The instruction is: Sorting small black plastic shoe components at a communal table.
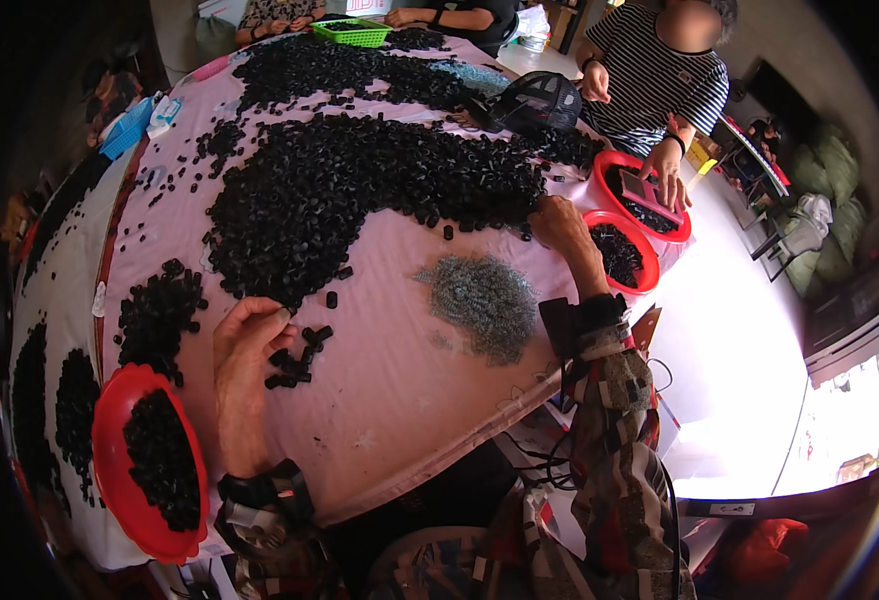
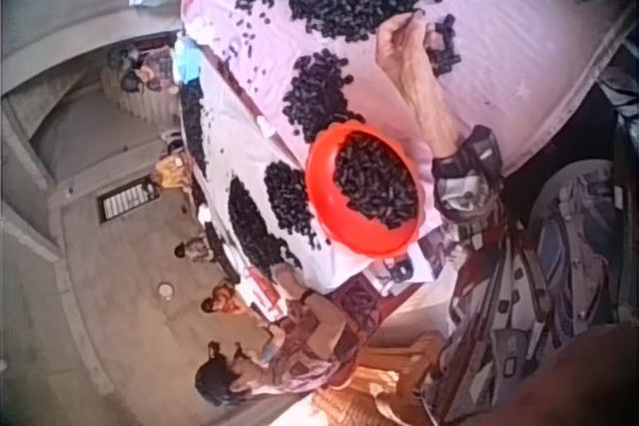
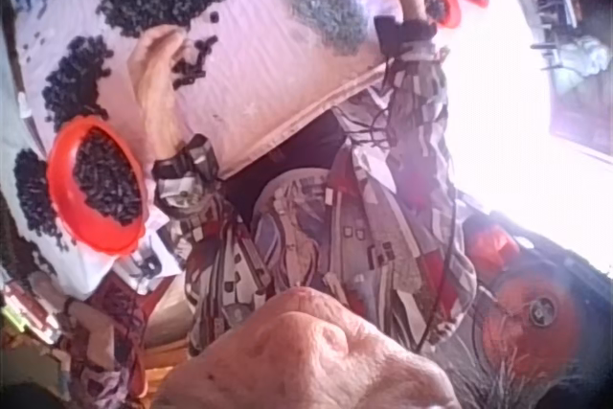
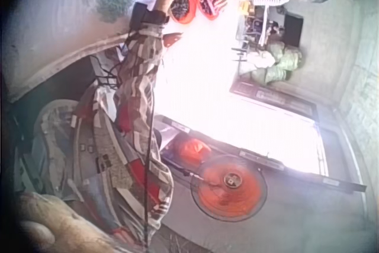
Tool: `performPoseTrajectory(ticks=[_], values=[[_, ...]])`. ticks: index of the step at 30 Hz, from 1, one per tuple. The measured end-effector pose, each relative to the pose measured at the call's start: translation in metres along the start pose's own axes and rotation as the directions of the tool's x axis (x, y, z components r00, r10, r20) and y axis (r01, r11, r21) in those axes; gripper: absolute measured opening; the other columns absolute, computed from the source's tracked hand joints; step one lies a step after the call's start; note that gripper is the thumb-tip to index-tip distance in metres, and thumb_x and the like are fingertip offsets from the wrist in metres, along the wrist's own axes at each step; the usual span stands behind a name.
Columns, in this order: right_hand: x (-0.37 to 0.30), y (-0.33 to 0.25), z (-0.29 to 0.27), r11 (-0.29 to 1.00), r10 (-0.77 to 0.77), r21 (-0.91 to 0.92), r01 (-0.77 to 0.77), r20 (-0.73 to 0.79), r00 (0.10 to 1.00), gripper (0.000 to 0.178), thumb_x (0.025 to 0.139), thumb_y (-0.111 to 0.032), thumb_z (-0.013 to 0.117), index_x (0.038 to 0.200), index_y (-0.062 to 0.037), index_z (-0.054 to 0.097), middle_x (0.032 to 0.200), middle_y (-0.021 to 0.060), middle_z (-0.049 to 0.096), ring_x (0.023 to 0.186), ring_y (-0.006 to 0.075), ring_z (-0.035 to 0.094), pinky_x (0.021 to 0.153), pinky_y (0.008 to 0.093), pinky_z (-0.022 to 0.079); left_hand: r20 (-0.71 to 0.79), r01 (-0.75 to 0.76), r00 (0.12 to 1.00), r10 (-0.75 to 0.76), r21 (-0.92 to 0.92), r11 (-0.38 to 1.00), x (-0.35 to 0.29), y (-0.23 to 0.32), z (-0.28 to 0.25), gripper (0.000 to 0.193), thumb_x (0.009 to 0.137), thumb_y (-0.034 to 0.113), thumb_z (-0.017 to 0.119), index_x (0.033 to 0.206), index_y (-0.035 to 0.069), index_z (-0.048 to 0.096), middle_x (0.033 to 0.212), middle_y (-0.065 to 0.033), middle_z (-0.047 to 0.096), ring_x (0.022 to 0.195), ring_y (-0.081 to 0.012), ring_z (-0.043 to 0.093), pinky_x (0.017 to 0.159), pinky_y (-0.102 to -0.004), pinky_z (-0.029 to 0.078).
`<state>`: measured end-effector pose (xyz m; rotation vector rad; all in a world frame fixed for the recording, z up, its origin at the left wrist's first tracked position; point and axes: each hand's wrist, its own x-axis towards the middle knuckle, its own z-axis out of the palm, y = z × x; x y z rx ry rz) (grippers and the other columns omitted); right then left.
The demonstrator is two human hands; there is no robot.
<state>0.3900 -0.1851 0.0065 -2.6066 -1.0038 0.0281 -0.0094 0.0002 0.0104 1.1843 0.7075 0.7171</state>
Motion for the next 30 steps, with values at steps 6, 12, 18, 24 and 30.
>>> performPoseTrajectory(ticks=[6,12,18,24,30], values=[[-0.006,-0.016,-0.011,0.998,0.062,-0.033,-0.059,0.075,0.995,0.041,0.075,-0.036,0.066,0.082,0.0045,0.066,0.077,0.0231,0.065,0.076,0.0334,0.066,0.072,0.0441,0.05,0.014,0.009,1.0,-0.009,-0.003,1.0,0.0,0.0,-0.002,0.01,0.081,0.003,0.067,0.089,0.001,0.063,0.083,-0.0052,0.065,0.071,-0.0103,0.064,0.064,-0.0189,0.05],[-0.017,-0.008,-0.016,0.999,0.033,0.012,-0.034,0.09,0.995,0.065,0.056,-0.043,0.082,0.096,0.0045,0.065,0.086,0.0196,0.066,0.076,0.0304,0.066,0.072,0.0395,0.05,0.023,0.02,1.0,-0.019,-0.008,1.0,-0.001,0.002,0.001,0.01,0.081,0.003,0.068,0.089,0.001,0.063,0.083,-0.0054,0.065,0.071,-0.0099,0.063,0.064,-0.0186,0.05],[-0.003,0.004,-0.016,0.997,0.004,0.08,-0.023,0.232,0.973,0.066,0.059,-0.031,0.086,0.104,0.0071,0.057,0.081,0.0158,0.063,0.064,0.0211,0.065,0.047,0.0326,0.054,0.028,0.014,1.0,-0.014,-0.004,1.0,-0.002,0.002,0.003,0.012,0.08,0.005,0.07,0.088,0.001,0.062,0.082,-0.0056,0.064,0.07,-0.0098,0.063,0.063,-0.0186,0.049],[-0.001,-0.015,-0.007,0.938,-0.084,0.346,-0.026,0.298,0.951,0.051,0.062,-0.016,0.084,0.097,0.0077,0.057,0.072,0.0125,0.06,0.054,0.0191,0.063,0.045,0.0317,0.054,0.06,-0.004,0.998,0.002,0.044,0.999,0.0,-0.002,-0.002,0.009,0.083,0.007,0.067,0.091,0.004,0.063,0.084,-0.0038,0.065,0.071,-0.0107,0.064,0.066,-0.0199,0.05],[0.006,-0.032,0.016,0.927,-0.151,0.367,0.081,0.167,0.974,0.037,0.067,-0.006,0.079,0.088,0.0068,0.052,0.071,0.0107,0.059,0.056,0.02,0.065,0.045,0.0319,0.054,0.049,0.009,0.999,-0.011,0.036,0.999,-0.001,0.002,0.001,0.01,0.082,0.007,0.068,0.09,0.004,0.063,0.083,-0.0037,0.065,0.071,-0.0107,0.064,0.065,-0.0202,0.05]])
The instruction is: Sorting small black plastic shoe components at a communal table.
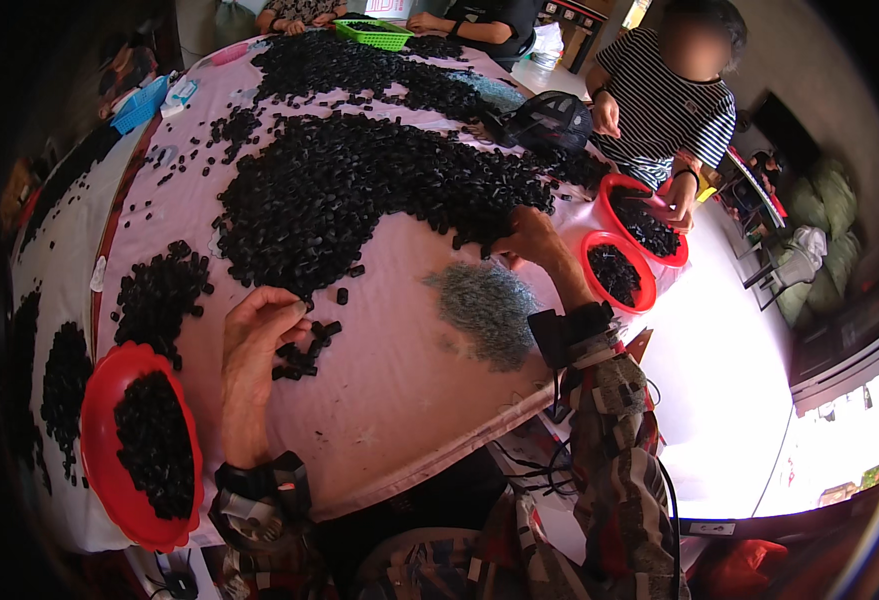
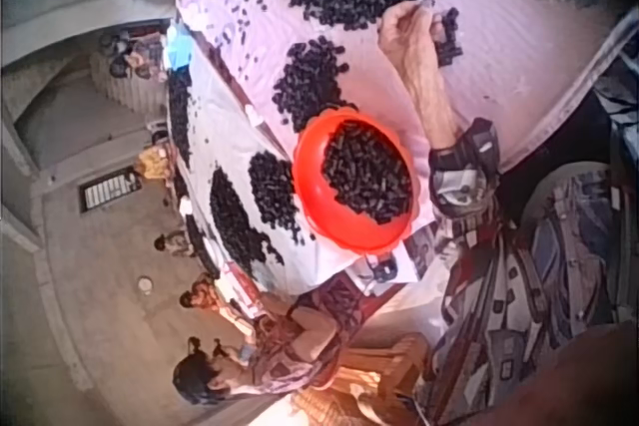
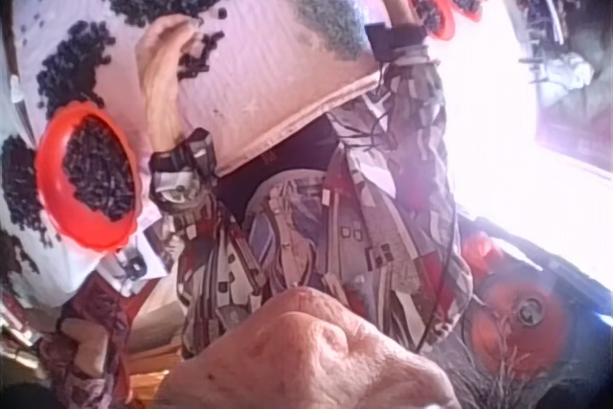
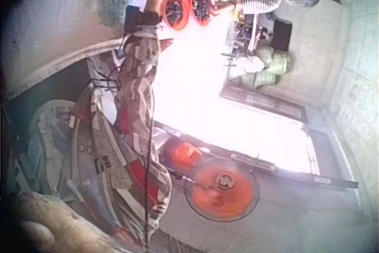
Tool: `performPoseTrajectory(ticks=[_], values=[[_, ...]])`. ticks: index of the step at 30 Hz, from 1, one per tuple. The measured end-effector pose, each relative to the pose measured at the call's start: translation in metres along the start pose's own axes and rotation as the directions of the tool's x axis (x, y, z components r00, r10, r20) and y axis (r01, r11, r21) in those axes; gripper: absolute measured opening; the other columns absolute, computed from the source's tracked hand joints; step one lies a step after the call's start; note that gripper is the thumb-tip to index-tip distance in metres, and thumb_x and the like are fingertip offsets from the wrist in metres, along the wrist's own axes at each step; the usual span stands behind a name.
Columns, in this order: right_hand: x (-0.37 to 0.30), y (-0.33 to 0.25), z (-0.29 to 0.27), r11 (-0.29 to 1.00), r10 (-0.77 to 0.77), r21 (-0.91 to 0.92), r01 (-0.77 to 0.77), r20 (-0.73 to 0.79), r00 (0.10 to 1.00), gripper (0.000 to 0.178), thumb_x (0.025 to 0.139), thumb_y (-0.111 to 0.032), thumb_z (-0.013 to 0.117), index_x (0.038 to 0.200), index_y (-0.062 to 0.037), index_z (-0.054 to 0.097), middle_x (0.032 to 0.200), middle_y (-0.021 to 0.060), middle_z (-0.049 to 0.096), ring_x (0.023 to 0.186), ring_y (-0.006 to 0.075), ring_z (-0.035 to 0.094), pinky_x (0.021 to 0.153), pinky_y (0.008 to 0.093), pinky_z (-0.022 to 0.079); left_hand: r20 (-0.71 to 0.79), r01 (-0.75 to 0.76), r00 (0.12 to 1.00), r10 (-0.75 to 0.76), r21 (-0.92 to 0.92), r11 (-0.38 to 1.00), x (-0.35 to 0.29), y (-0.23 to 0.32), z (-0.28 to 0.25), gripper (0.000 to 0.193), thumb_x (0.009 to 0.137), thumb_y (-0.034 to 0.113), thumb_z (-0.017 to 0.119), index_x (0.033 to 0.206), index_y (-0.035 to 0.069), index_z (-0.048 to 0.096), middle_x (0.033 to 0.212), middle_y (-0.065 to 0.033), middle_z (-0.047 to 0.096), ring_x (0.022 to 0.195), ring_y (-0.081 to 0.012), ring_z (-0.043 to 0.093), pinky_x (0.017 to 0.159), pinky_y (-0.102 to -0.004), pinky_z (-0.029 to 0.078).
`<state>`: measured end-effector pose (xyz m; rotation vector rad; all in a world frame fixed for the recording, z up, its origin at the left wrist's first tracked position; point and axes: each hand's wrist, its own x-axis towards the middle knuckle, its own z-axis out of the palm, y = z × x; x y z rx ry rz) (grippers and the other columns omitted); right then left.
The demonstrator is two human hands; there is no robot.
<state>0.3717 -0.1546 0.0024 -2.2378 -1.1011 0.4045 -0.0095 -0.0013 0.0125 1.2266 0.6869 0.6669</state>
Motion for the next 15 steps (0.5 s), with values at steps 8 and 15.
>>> performPoseTrajectory(ticks=[8,15], values=[[0.009,-0.044,0.025,0.981,-0.174,0.093,0.171,0.035,0.984,0.04,0.067,-0.007,0.075,0.1,0.0083,0.059,0.088,0.0145,0.067,0.069,0.0195,0.067,0.064,0.0309,0.054,-0.005,-0.007,1.0,0.006,-0.027,1.0,0.001,-0.003,-0.002,0.011,0.081,0.007,0.068,0.089,0.003,0.063,0.082,-0.0048,0.065,0.071,-0.0106,0.064,0.065,-0.0205,0.05],[0.001,-0.086,0.019,0.918,-0.328,0.257,0.304,0.056,0.943,0.039,0.073,-0.005,0.073,0.109,0.0027,0.06,0.093,0.011,0.068,0.076,0.0147,0.066,0.069,0.0277,0.052,-0.036,-0.007,0.999,0.005,-0.066,0.998,0.001,0.0,-0.005,0.012,0.078,0.003,0.07,0.087,0.0,0.063,0.08,-0.0057,0.063,0.068,-0.0111,0.063,0.06,-0.0202,0.051]])
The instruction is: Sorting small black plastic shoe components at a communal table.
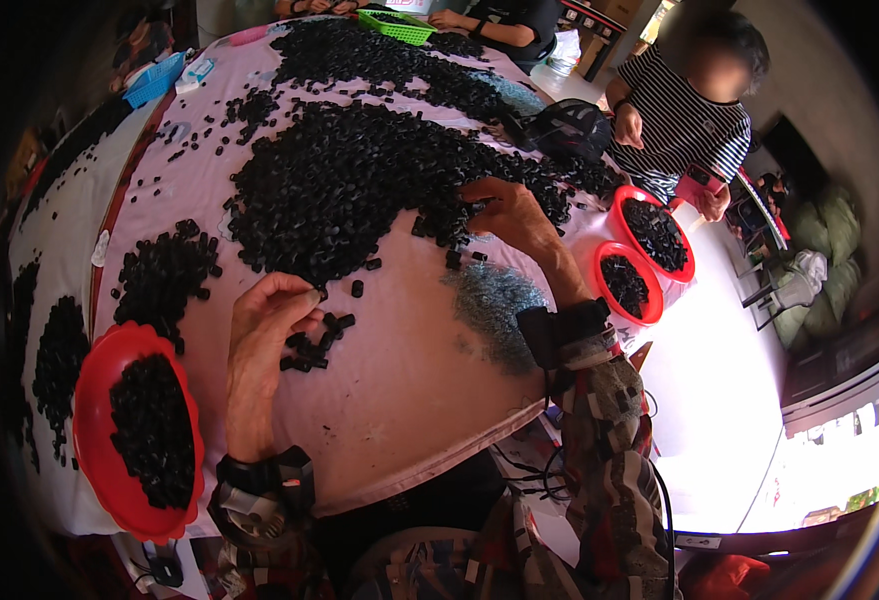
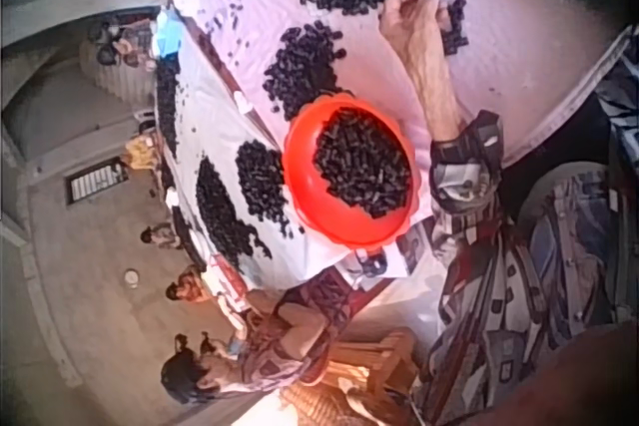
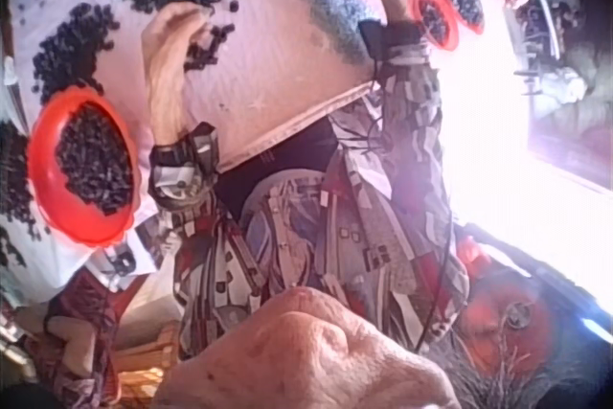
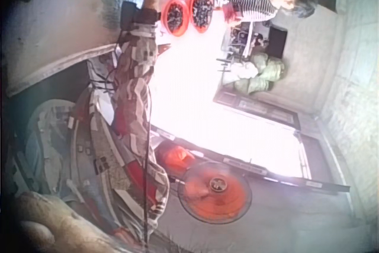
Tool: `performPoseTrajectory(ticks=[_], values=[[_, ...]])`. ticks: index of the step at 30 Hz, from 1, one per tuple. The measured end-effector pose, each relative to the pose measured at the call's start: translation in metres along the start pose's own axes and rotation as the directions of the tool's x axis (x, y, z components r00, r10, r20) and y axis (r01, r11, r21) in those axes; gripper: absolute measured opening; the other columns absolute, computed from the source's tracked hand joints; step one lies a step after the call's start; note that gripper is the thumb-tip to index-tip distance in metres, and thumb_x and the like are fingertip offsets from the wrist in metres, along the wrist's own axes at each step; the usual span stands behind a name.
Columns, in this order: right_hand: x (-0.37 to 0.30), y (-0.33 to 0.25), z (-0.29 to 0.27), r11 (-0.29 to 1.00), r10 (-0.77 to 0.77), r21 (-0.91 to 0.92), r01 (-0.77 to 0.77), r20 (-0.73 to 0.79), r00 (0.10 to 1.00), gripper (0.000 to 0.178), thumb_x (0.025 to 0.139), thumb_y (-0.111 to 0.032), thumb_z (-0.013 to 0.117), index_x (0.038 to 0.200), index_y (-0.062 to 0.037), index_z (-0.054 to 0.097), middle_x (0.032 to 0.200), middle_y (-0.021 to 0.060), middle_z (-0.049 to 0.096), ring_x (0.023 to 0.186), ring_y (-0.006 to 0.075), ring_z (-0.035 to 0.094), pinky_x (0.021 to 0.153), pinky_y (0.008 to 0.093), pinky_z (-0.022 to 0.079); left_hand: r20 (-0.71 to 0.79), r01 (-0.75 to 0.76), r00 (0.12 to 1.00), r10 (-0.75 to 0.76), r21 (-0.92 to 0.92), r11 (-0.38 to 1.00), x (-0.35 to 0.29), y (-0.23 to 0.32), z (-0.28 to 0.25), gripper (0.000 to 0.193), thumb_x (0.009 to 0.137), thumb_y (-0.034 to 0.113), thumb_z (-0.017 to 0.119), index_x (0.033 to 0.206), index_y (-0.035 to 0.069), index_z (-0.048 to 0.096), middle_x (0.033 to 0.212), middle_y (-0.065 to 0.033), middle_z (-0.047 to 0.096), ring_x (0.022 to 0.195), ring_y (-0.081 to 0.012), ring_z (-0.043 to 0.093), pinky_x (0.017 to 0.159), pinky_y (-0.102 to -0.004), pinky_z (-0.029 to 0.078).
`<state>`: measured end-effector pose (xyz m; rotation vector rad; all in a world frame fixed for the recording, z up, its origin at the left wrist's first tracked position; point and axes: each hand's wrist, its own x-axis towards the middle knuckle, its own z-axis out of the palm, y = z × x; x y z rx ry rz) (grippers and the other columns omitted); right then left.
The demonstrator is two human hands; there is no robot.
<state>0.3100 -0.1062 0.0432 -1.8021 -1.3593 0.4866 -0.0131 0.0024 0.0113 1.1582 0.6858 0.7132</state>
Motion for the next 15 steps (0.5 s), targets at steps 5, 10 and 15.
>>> performPoseTrajectory(ticks=[5,10,15], values=[[-0.011,0.015,-0.012,0.869,0.153,-0.487,-0.089,0.093,0.984,0.019,0.07,-0.012,0.075,0.083,0.0006,0.069,0.072,0.0109,0.069,0.064,0.0168,0.066,0.059,0.0308,0.053,0.015,-0.016,1.0,0.016,-0.015,1.0,0.001,-0.001,0.002,0.012,0.078,0.003,0.07,0.087,0.0,0.063,0.08,-0.0059,0.063,0.068,-0.0111,0.063,0.06,-0.0201,0.051],[-0.014,0.023,0.006,0.904,0.089,-0.425,-0.051,0.071,0.993,0.013,0.072,-0.013,0.073,0.077,-0.0019,0.07,0.068,0.0089,0.068,0.063,0.0157,0.066,0.058,0.0304,0.051,0.016,-0.011,1.0,0.012,-0.035,0.999,0.001,-0.002,-0.002,0.012,0.078,0.003,0.071,0.087,0.0,0.063,0.08,-0.0061,0.064,0.068,-0.0109,0.063,0.059,-0.0199,0.051],[-0.008,0.02,0.011,0.858,0.046,-0.51,-0.061,-0.043,0.998,0.018,0.065,-0.014,0.071,0.079,-0.0018,0.072,0.075,0.0174,0.069,0.072,0.0243,0.069,0.066,0.0341,0.054,0.029,-0.014,0.999,0.015,-0.044,0.999,0.0,0.001,0.005,0.012,0.078,0.003,0.07,0.088,0.0,0.063,0.08,-0.0061,0.064,0.068,-0.0108,0.063,0.06,-0.0196,0.051]])
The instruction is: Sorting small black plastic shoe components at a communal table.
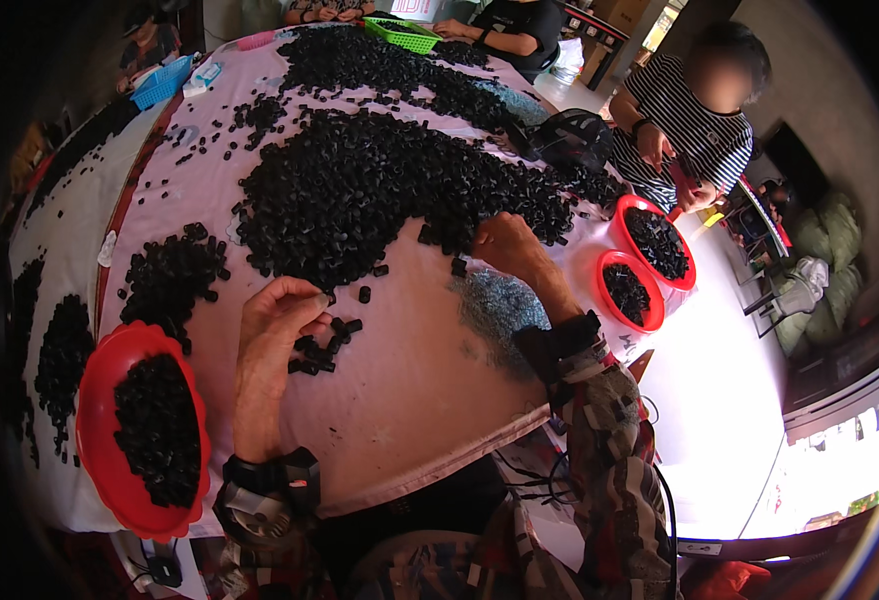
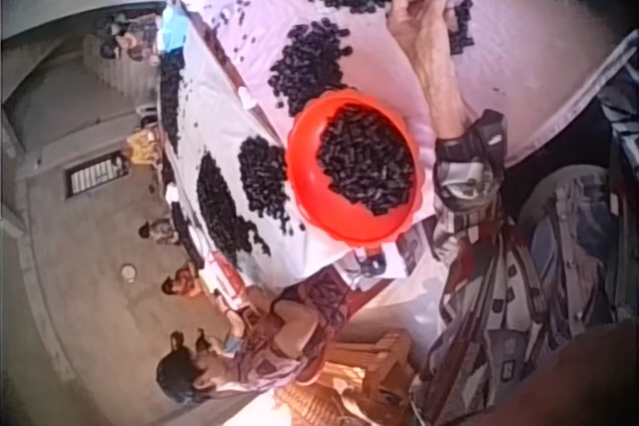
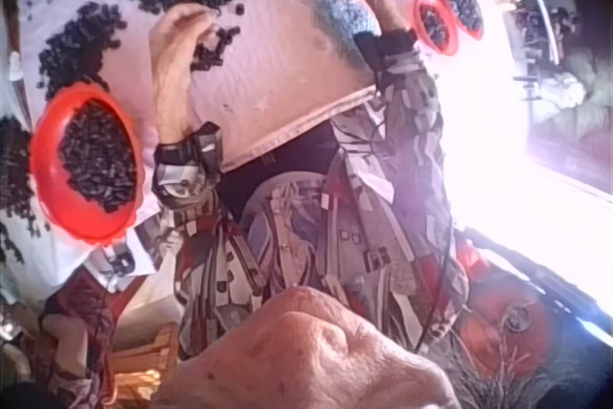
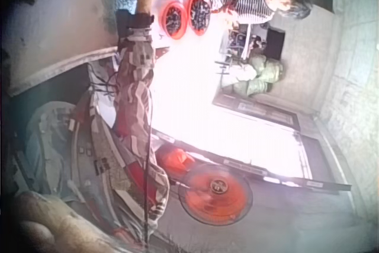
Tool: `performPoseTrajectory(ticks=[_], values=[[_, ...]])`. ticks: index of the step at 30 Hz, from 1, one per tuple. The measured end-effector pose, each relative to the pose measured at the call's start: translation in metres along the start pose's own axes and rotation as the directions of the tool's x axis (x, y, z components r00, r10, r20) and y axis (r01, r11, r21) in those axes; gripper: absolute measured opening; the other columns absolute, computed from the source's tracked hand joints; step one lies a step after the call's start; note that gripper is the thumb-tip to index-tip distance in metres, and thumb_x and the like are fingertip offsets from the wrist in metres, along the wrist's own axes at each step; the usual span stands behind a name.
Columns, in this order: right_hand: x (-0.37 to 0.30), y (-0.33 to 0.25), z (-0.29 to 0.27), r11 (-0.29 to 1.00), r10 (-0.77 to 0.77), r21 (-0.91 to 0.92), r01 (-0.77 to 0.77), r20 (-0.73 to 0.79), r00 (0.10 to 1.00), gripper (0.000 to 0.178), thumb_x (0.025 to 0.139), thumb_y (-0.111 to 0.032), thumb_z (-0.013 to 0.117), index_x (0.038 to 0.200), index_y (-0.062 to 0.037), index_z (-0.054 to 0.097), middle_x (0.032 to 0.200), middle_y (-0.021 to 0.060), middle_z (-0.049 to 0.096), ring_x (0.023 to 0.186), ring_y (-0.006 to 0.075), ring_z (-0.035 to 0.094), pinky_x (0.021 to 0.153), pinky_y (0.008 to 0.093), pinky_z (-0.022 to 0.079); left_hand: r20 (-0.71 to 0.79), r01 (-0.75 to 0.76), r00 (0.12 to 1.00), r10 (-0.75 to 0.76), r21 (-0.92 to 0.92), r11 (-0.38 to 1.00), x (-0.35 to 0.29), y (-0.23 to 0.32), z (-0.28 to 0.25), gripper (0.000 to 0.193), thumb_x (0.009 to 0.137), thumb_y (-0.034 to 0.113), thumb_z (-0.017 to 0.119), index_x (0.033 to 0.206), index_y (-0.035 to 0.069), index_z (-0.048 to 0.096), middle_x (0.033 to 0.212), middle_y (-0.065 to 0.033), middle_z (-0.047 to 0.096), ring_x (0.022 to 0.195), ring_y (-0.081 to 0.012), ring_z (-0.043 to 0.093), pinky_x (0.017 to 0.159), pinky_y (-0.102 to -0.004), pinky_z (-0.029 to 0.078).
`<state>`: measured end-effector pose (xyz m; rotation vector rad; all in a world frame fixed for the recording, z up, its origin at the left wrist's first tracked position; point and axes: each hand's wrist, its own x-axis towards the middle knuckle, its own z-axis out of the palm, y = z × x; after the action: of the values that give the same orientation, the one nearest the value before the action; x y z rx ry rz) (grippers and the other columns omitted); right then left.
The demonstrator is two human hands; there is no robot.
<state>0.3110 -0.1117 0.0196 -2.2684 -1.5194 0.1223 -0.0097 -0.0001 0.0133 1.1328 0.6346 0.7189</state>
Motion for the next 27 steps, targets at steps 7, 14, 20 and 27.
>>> performPoseTrajectory(ticks=[7,14,20,27], values=[[0.012,0.022,-0.03,0.921,0.123,0.373,-0.111,-0.008,0.992,0.02,0.072,-0.006,0.071,0.088,0.0055,0.067,0.072,0.011,0.067,0.058,0.0144,0.064,0.05,0.0282,0.054,-0.038,0.009,0.999,-0.008,0.031,0.999,0.0,0.0,-0.002,0.012,0.078,0.003,0.07,0.087,0.001,0.064,0.08,-0.0059,0.063,0.068,-0.0106,0.063,0.06,-0.0195,0.051],[0.0,0.043,-0.031,0.95,0.303,0.024,-0.311,0.167,0.938,0.025,0.066,-0.013,0.077,0.077,0.0059,0.067,0.065,0.0123,0.066,0.053,0.0187,0.065,0.045,0.0308,0.054,-0.032,0.006,0.999,-0.005,0.025,1.0,0.0,0.0,-0.004,0.012,0.078,0.003,0.071,0.087,0.001,0.064,0.079,-0.0058,0.063,0.068,-0.0107,0.063,0.059,-0.0198,0.051],[0.012,0.031,-0.013,0.978,0.105,0.159,-0.133,0.175,0.979,0.025,0.067,-0.014,0.075,0.083,0.0039,0.068,0.071,0.013,0.066,0.065,0.018,0.067,0.056,0.0303,0.054,-0.02,0.005,1.0,-0.004,0.053,0.999,0.002,-0.002,-0.002,0.012,0.079,0.004,0.071,0.088,0.001,0.064,0.08,-0.0054,0.064,0.069,-0.0111,0.064,0.06,-0.0203,0.051],[0.02,0.01,-0.017,0.82,-0.027,0.572,-0.011,0.058,0.998,0.023,0.075,0.004,0.061,0.097,0.0063,0.065,0.082,0.0113,0.068,0.072,0.0183,0.067,0.065,0.0293,0.054,-0.024,-0.001,1.0,0.003,0.082,0.997,0.0,-0.003,-0.007,0.011,0.08,0.006,0.07,0.089,0.002,0.063,0.081,-0.0054,0.065,0.07,-0.0112,0.064,0.064,-0.0207,0.051]])
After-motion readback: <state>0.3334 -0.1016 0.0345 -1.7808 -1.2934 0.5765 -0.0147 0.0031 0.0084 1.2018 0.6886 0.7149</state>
